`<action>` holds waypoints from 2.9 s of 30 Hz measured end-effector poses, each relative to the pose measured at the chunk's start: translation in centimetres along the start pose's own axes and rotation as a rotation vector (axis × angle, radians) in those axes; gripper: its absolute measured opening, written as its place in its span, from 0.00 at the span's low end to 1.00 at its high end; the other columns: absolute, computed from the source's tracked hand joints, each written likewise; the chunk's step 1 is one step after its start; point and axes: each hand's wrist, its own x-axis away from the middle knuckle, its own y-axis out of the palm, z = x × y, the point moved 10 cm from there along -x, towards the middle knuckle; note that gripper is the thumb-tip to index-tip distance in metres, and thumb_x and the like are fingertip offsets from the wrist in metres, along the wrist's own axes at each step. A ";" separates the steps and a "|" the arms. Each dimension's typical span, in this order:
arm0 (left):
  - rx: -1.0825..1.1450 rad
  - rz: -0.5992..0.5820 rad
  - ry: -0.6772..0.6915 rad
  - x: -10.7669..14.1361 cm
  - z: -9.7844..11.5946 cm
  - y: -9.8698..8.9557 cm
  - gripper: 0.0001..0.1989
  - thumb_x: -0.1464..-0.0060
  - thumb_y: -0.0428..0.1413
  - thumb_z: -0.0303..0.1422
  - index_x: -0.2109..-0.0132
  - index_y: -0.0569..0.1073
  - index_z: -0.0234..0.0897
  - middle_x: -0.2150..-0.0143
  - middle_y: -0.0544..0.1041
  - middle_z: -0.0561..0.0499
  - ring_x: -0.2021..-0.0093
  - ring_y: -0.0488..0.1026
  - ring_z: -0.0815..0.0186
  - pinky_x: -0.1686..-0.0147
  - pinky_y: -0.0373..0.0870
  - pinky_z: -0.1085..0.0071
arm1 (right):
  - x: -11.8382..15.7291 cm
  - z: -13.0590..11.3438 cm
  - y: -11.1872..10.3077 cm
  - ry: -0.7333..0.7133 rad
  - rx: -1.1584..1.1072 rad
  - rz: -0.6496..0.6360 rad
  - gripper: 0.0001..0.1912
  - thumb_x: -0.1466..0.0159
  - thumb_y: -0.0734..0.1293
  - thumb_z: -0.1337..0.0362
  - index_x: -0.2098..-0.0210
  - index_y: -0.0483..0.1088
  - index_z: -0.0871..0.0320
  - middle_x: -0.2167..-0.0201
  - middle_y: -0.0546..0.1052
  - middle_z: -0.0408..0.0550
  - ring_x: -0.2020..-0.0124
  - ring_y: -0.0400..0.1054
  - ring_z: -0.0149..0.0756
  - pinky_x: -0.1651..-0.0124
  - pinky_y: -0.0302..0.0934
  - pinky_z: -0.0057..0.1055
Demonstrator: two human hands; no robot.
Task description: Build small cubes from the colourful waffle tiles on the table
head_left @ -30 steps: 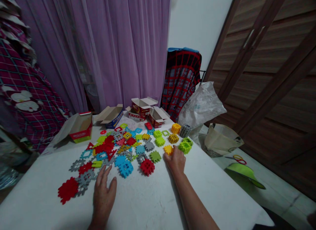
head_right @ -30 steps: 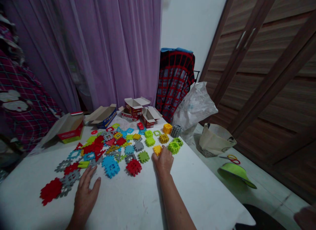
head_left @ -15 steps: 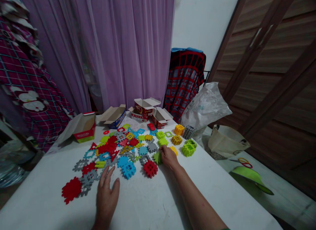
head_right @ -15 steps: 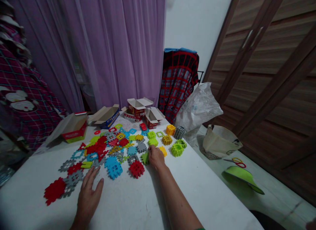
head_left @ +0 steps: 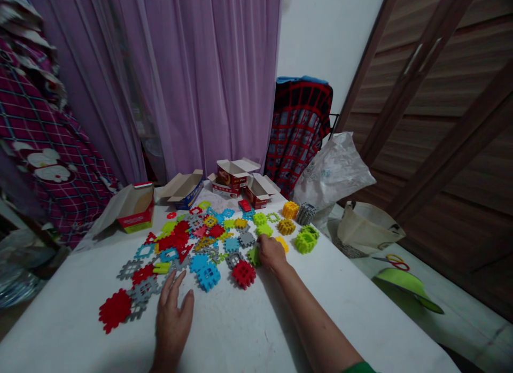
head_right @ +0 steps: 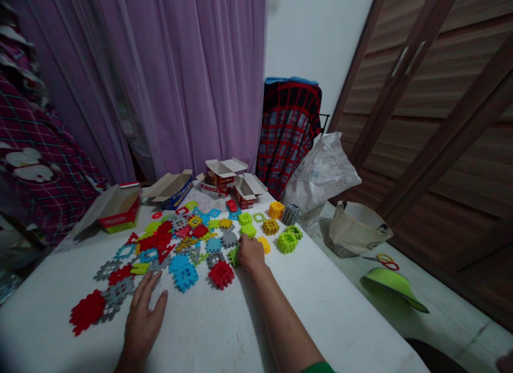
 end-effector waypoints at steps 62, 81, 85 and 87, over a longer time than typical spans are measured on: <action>-0.023 0.038 0.052 -0.1 -0.2 0.0 0.20 0.41 0.51 0.38 0.44 0.73 0.40 0.36 0.68 0.41 0.39 0.69 0.53 0.48 0.75 0.59 | 7.2 8.6 1.0 -0.099 -0.412 0.476 0.24 0.44 0.68 0.54 0.51 0.72 0.57 0.55 0.79 0.52 0.55 0.73 0.41 0.52 0.64 0.34; -0.098 0.043 0.055 -0.3 0.1 -0.1 0.20 0.41 0.51 0.39 0.44 0.74 0.41 0.37 0.68 0.41 0.40 0.69 0.51 0.46 0.73 0.55 | 3.1 25.7 -4.6 0.252 -0.204 0.552 0.25 0.47 0.67 0.53 0.53 0.73 0.58 0.57 0.80 0.54 0.54 0.72 0.47 0.54 0.63 0.37; -0.119 0.039 0.060 -0.3 0.3 -0.2 0.21 0.41 0.50 0.40 0.44 0.74 0.40 0.37 0.68 0.41 0.41 0.70 0.50 0.55 0.77 0.58 | 2.9 25.9 -4.4 0.250 -0.185 0.524 0.24 0.47 0.68 0.55 0.52 0.73 0.58 0.57 0.80 0.53 0.54 0.72 0.46 0.53 0.63 0.36; -0.129 0.027 0.052 -0.3 0.2 -0.3 0.21 0.41 0.50 0.40 0.44 0.74 0.41 0.36 0.68 0.41 0.42 0.71 0.49 0.59 0.78 0.59 | 2.8 25.8 -4.4 0.249 -0.175 0.517 0.24 0.47 0.68 0.55 0.52 0.73 0.59 0.57 0.80 0.54 0.54 0.72 0.47 0.52 0.62 0.36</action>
